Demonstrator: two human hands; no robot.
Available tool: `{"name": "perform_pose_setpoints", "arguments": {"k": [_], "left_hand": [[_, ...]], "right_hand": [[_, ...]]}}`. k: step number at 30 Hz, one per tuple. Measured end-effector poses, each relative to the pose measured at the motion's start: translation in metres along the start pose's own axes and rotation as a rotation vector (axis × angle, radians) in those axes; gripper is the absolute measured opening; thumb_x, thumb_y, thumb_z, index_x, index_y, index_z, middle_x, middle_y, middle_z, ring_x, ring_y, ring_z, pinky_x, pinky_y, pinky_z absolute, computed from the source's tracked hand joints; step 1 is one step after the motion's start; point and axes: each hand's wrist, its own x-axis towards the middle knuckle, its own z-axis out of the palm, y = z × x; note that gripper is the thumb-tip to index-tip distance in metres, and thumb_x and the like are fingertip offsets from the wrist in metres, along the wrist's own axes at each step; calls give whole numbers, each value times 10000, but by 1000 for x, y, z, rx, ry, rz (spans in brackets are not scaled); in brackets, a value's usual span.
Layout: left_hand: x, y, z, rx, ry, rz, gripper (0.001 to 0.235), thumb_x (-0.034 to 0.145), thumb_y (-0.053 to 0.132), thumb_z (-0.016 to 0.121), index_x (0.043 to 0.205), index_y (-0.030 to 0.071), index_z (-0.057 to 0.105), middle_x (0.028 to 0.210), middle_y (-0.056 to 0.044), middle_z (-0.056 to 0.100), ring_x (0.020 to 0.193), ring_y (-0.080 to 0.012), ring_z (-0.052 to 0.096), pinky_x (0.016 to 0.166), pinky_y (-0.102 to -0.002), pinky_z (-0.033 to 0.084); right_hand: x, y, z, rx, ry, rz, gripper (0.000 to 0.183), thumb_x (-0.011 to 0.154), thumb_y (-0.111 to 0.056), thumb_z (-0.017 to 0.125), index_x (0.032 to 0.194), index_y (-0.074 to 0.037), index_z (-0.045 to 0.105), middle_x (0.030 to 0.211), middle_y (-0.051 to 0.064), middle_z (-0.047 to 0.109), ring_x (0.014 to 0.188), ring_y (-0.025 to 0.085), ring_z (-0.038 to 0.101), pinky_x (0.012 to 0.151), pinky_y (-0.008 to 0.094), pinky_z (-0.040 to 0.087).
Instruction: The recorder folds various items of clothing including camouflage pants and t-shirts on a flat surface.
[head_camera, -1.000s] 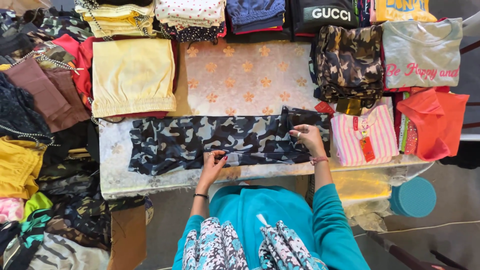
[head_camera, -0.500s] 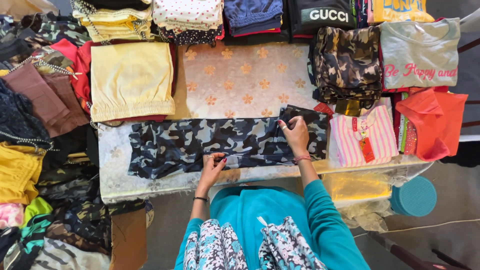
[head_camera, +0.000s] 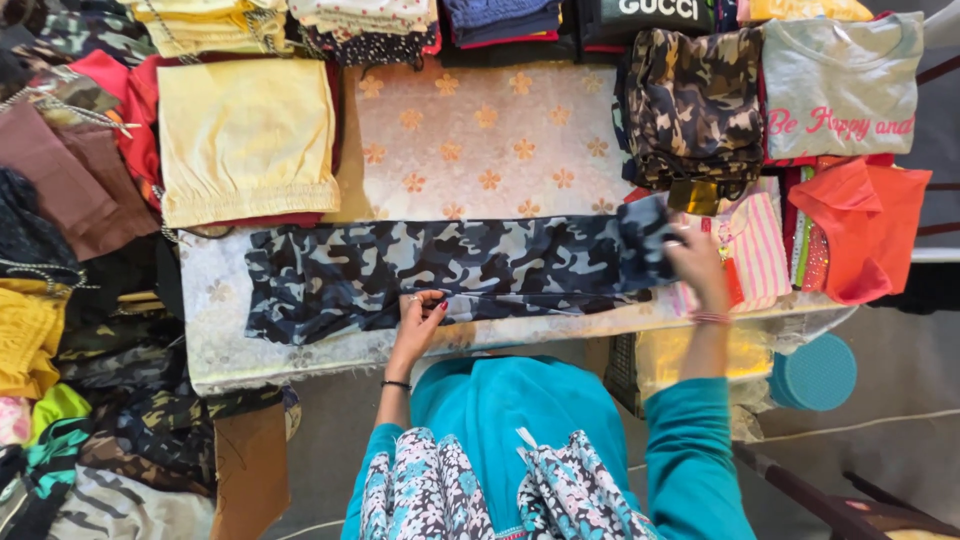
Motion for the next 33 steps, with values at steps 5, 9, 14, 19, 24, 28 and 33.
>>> {"name": "perform_pose_setpoints", "arguments": {"k": [5, 9, 14, 19, 24, 28, 33], "left_hand": [[2, 3, 0, -8, -31, -14, 292, 957, 151, 682, 1215, 32, 618, 1015, -8, 604, 806, -78, 544, 738, -226, 486], [3, 6, -2, -13, -38, -29, 298, 955, 154, 690, 1218, 31, 617, 1013, -8, 600, 803, -72, 537, 735, -223, 486], [3, 0, 2, -40, -27, -28, 293, 959, 146, 696, 1213, 24, 620, 1034, -10, 590, 813, -74, 539, 739, -227, 494], [2, 6, -1, -18, -13, -16, 301, 958, 157, 690, 1222, 31, 620, 1037, -10, 616, 818, -75, 566, 739, -226, 501], [-2, 4, 2, 2, 13, 4, 295, 955, 158, 697, 1212, 31, 627, 1046, -19, 604, 817, -84, 571, 743, -230, 508], [-1, 6, 0, 80, 42, 62, 281, 947, 152, 715, 1190, 27, 648, 1068, -32, 572, 824, -94, 560, 746, -236, 509], [-2, 10, 7, 50, 62, 21, 293, 937, 158, 716, 1191, 32, 644, 1072, -41, 566, 814, -97, 557, 740, -235, 509]], "right_hand": [[-33, -15, -48, 127, 19, -82, 471, 874, -94, 581, 1326, 2, 672, 1061, 91, 721, 922, 158, 654, 838, 316, 531], [-49, -58, 9, -66, 2, -121, 552, 820, -74, 619, 1370, -35, 636, 1105, 133, 717, 950, 227, 680, 865, 356, 546], [-58, -48, 136, -137, 29, -356, 574, 781, -47, 685, 1351, -61, 621, 1141, 180, 676, 1025, 305, 683, 943, 418, 544], [-79, -79, 160, -105, 38, -172, 602, 875, -187, 730, 1446, -124, 548, 1197, 146, 597, 1003, 312, 654, 906, 409, 553], [-76, -84, 168, -420, 141, -528, 666, 918, -341, 686, 1508, -126, 466, 1482, 179, 466, 1317, 364, 467, 1095, 528, 356], [-59, -67, 175, -610, 224, -638, 730, 894, -400, 687, 1526, -122, 451, 1574, 216, 380, 1442, 389, 351, 1139, 605, 218], [-33, -12, 117, -453, 482, -257, 519, 933, -236, 691, 1403, -56, 566, 1397, 191, 580, 1335, 389, 542, 1149, 494, 421]]}}
